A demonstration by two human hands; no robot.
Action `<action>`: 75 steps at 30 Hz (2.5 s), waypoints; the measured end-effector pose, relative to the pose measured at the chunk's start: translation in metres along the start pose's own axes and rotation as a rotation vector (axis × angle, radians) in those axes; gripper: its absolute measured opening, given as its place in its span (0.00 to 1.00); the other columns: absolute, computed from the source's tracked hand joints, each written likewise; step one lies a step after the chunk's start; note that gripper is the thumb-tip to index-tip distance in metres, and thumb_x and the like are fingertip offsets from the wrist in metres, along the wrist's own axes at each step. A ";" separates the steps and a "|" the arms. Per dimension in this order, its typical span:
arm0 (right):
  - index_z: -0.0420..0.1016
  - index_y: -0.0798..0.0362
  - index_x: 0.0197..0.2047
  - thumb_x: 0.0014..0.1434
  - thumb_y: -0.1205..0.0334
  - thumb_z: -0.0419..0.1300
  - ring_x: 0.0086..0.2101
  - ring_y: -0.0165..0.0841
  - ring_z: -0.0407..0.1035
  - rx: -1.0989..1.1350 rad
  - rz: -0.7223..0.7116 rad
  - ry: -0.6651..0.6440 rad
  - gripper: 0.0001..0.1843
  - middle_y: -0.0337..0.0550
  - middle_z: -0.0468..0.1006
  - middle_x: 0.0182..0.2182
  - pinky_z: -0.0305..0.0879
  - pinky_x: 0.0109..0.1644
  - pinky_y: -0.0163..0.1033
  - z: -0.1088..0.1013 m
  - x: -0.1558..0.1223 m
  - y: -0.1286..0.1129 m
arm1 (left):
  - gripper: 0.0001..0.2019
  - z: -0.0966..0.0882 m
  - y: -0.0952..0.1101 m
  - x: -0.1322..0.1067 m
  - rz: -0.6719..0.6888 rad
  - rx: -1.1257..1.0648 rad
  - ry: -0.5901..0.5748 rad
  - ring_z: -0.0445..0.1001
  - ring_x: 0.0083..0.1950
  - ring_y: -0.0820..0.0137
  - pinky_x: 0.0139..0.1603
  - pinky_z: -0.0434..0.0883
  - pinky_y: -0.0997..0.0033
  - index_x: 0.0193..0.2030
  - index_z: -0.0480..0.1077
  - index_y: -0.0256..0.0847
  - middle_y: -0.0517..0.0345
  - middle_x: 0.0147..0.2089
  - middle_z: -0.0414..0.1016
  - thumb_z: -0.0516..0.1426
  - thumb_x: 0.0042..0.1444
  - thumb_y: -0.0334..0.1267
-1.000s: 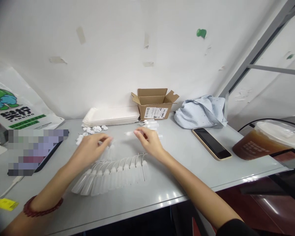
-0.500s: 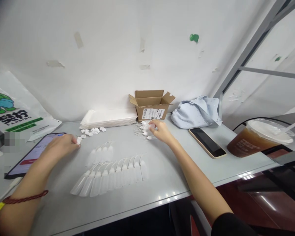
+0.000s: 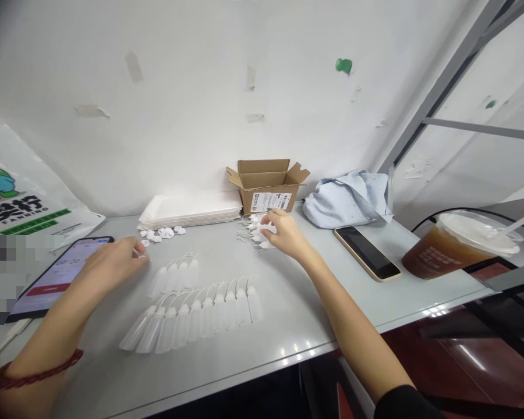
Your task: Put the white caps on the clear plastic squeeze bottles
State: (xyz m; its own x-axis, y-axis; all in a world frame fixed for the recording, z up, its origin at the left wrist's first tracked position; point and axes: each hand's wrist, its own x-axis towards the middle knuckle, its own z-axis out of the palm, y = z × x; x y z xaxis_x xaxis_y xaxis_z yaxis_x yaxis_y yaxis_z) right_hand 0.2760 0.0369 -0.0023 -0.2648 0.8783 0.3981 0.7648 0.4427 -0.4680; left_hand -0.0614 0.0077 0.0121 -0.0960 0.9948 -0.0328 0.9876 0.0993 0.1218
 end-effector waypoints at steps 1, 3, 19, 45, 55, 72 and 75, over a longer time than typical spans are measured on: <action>0.71 0.55 0.31 0.54 0.65 0.57 0.33 0.34 0.67 0.046 0.022 -0.049 0.03 0.44 0.74 0.31 0.62 0.38 0.39 -0.003 -0.001 -0.006 | 0.12 -0.001 0.004 -0.001 -0.001 -0.018 0.023 0.74 0.42 0.47 0.35 0.66 0.59 0.39 0.68 0.38 0.40 0.39 0.77 0.49 0.50 0.37; 0.70 0.55 0.28 0.54 0.64 0.56 0.28 0.30 0.66 0.172 0.072 -0.218 0.06 0.41 0.74 0.26 0.61 0.33 0.35 -0.008 -0.004 -0.017 | 0.14 0.000 0.014 -0.004 0.044 -0.102 0.074 0.74 0.44 0.48 0.40 0.67 0.59 0.40 0.69 0.36 0.41 0.39 0.78 0.49 0.50 0.38; 0.65 0.55 0.15 0.53 0.56 0.57 0.13 0.27 0.64 0.213 0.321 -1.223 0.19 0.36 0.68 0.11 0.59 0.17 0.32 -0.005 -0.023 -0.055 | 0.14 0.024 0.059 -0.026 0.320 -0.609 0.025 0.76 0.42 0.62 0.42 0.73 0.63 0.40 0.72 0.38 0.50 0.40 0.77 0.53 0.53 0.44; 0.72 0.57 0.37 0.56 0.61 0.59 0.29 0.28 0.66 0.268 -0.075 -0.260 0.07 0.41 0.75 0.29 0.61 0.33 0.33 0.053 -0.023 -0.044 | 0.14 0.029 0.076 -0.033 0.226 -0.991 -0.215 0.75 0.39 0.64 0.44 0.70 0.64 0.39 0.73 0.40 0.55 0.37 0.77 0.59 0.49 0.46; 0.69 0.57 0.34 0.61 0.62 0.55 0.30 0.31 0.63 0.108 -0.217 -0.294 0.07 0.43 0.72 0.28 0.58 0.35 0.36 0.048 -0.024 -0.052 | 0.14 0.028 0.078 -0.035 0.232 -0.992 -0.161 0.75 0.38 0.65 0.43 0.71 0.65 0.40 0.74 0.39 0.56 0.35 0.77 0.58 0.51 0.45; 0.66 0.54 0.54 0.64 0.65 0.51 0.36 0.33 0.66 0.209 -0.286 -0.256 0.15 0.47 0.69 0.39 0.67 0.43 0.42 0.041 -0.030 -0.061 | 0.14 0.027 0.076 -0.034 0.258 -1.214 -0.090 0.76 0.39 0.66 0.46 0.72 0.65 0.40 0.73 0.38 0.56 0.36 0.77 0.61 0.48 0.43; 0.66 0.55 0.55 0.64 0.66 0.51 0.35 0.32 0.66 0.215 -0.284 -0.265 0.17 0.48 0.69 0.40 0.68 0.42 0.42 0.042 -0.031 -0.060 | 0.13 0.029 0.076 -0.034 0.304 -1.175 -0.081 0.75 0.41 0.66 0.46 0.72 0.66 0.39 0.73 0.39 0.55 0.38 0.77 0.61 0.49 0.43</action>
State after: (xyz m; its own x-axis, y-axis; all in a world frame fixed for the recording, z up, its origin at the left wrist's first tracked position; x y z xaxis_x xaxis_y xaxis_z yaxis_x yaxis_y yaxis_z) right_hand 0.2137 -0.0089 -0.0195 -0.6094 0.7201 0.3319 0.5081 0.6760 -0.5338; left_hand 0.0204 -0.0189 -0.0064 0.1689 0.9809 0.0970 0.2499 -0.1378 0.9584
